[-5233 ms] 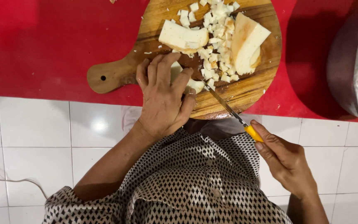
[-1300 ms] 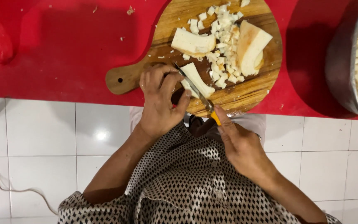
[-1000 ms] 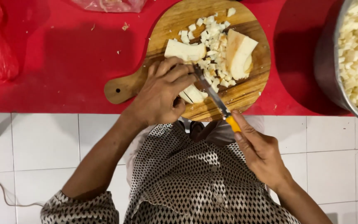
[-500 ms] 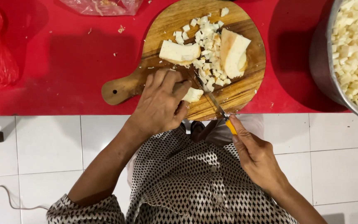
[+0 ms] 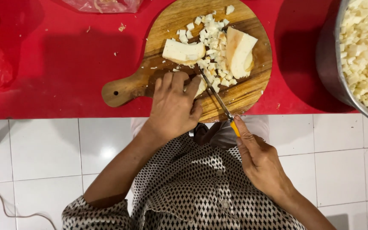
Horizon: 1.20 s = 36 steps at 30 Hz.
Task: Dicing slices of bread into small cubes on a wooden cutting board using a knife.
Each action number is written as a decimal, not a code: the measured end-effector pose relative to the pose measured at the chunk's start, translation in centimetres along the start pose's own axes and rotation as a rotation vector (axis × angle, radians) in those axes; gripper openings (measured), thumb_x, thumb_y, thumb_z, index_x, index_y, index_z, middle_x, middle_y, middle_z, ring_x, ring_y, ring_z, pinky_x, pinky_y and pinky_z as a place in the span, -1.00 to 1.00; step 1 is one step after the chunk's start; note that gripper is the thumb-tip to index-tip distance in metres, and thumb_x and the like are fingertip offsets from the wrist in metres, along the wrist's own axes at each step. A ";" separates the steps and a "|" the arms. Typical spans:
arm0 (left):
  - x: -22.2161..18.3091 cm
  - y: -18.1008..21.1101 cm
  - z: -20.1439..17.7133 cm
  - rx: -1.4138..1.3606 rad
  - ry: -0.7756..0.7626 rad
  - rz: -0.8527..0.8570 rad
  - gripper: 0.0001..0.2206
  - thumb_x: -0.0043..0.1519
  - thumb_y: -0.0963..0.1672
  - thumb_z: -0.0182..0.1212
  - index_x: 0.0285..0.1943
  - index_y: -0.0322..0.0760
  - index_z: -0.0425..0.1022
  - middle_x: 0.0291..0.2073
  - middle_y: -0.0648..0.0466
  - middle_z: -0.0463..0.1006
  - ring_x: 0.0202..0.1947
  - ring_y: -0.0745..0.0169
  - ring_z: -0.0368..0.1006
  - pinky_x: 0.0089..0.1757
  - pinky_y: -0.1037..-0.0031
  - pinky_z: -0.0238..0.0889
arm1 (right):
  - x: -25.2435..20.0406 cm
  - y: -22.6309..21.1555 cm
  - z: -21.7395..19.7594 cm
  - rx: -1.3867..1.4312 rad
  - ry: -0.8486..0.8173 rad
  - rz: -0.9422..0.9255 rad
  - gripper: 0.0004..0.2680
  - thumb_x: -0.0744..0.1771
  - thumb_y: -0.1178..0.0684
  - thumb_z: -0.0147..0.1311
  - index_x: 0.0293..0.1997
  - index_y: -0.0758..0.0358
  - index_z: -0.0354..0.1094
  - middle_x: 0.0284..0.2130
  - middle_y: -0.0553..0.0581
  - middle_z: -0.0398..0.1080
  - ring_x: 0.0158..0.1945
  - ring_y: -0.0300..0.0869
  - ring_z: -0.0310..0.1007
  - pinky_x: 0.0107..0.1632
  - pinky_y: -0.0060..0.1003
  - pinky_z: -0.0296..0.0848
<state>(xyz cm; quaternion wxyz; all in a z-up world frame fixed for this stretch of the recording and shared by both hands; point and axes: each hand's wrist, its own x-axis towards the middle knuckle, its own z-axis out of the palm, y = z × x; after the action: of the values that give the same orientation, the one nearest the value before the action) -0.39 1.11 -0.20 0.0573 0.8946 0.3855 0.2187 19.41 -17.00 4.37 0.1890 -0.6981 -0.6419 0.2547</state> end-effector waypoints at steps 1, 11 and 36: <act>0.1 -0.4 -0.5 -0.059 -0.068 0.015 -0.49 0.20 -0.02 0.18 0.32 -0.32 0.42 0.00 -0.15 0.38 0.02 -0.12 0.26 -0.07 0.02 0.22 | 0.0 -0.1 0.2 -0.029 0.012 -0.009 -0.54 0.42 0.10 -0.12 0.53 -0.08 -0.14 -0.51 0.15 0.28 -0.65 -0.17 0.17 -0.50 -0.30 0.38; 0.0 -1.4 -0.7 -0.311 0.011 0.056 -0.62 0.07 -0.19 0.29 0.10 -0.40 0.56 -0.15 -0.08 0.33 -0.12 -0.14 0.25 -0.19 0.15 0.12 | 1.6 -1.6 1.9 0.000 0.070 -0.006 -0.57 0.36 0.23 -0.13 0.47 0.18 0.11 -0.55 0.42 0.46 -0.70 0.00 0.41 -0.50 -0.16 0.51; -0.7 -1.8 -2.4 -0.354 -0.072 -0.022 -0.62 0.07 -0.15 0.29 0.08 -0.42 0.57 -0.06 -0.14 0.37 -0.09 -0.27 0.35 -0.24 0.03 0.36 | 1.3 -3.7 3.6 -0.050 0.067 -0.013 -0.54 0.35 0.30 -0.13 0.48 0.18 0.05 -0.66 0.38 0.45 -0.81 -0.08 0.38 -0.67 -0.29 0.46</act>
<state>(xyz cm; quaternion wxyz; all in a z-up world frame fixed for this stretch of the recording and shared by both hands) -3.04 1.72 1.28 0.2300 0.8734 0.3486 0.2505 14.34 -15.51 3.57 0.1947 -0.7064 -0.6460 0.2139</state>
